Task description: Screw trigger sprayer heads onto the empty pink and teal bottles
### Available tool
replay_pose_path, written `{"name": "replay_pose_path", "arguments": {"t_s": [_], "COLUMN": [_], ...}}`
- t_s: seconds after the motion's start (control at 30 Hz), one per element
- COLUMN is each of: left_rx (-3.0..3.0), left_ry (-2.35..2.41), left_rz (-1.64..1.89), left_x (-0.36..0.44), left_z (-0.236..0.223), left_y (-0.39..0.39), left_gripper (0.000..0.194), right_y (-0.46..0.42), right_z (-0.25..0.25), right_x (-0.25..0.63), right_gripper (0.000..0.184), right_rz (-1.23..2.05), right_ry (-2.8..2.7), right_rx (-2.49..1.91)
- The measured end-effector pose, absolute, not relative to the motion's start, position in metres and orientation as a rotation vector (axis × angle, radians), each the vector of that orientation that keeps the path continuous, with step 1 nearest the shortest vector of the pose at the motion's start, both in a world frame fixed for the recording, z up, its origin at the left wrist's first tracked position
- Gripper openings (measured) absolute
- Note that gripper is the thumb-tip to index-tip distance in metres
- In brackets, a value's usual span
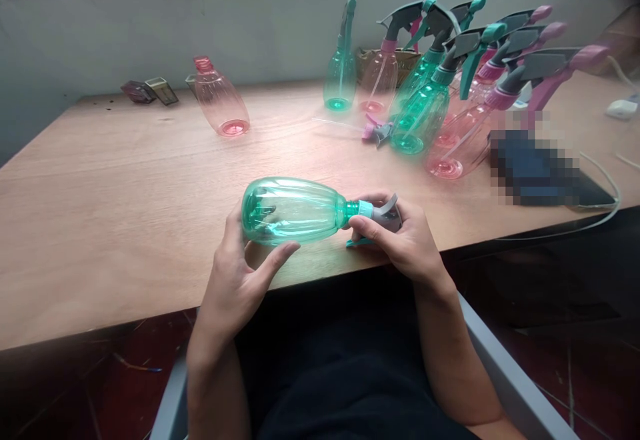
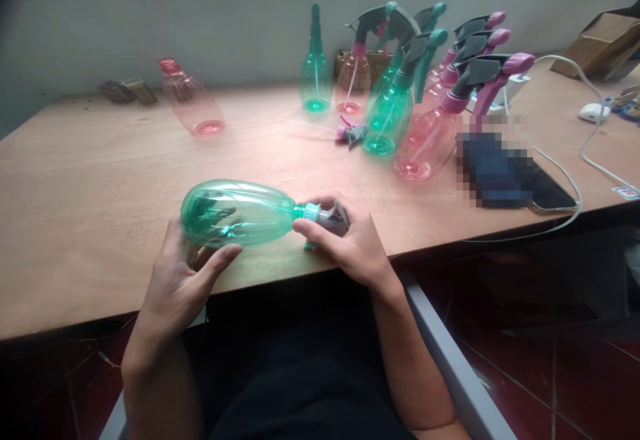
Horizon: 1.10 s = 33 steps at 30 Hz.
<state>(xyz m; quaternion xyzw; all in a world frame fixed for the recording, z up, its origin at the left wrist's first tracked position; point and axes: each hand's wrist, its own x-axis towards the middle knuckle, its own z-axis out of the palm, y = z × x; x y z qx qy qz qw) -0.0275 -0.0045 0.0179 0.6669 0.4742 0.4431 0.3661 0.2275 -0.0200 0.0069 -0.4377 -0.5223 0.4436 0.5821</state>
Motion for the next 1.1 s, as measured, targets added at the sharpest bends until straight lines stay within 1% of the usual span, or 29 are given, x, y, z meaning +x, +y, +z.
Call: {"name": "replay_pose_path", "arguments": {"t_s": [0.67, 0.9, 1.1], "left_rx": [1.728, 1.738, 1.75], "left_ry": [1.211, 1.207, 1.203], "left_rz": [1.14, 1.147, 1.164], "left_x": [-0.0274, -0.0264, -0.0269], "left_z": [0.0184, 0.0189, 0.0156], "left_y": [-0.0044, -0.004, -0.0035], "left_gripper": [0.062, 0.072, 0.07], "right_y": [-0.0209, -0.0213, -0.0221], "right_z": [0.0099, 0.0084, 0.0108], "right_x": [0.2274, 0.2278, 0.2274], "right_gripper": [0.028, 0.028, 0.028], "right_rz": [1.002, 1.013, 0.975], "right_ry": [-1.246, -1.236, -1.251], "right_rx": [-1.043, -1.044, -1.068]}}
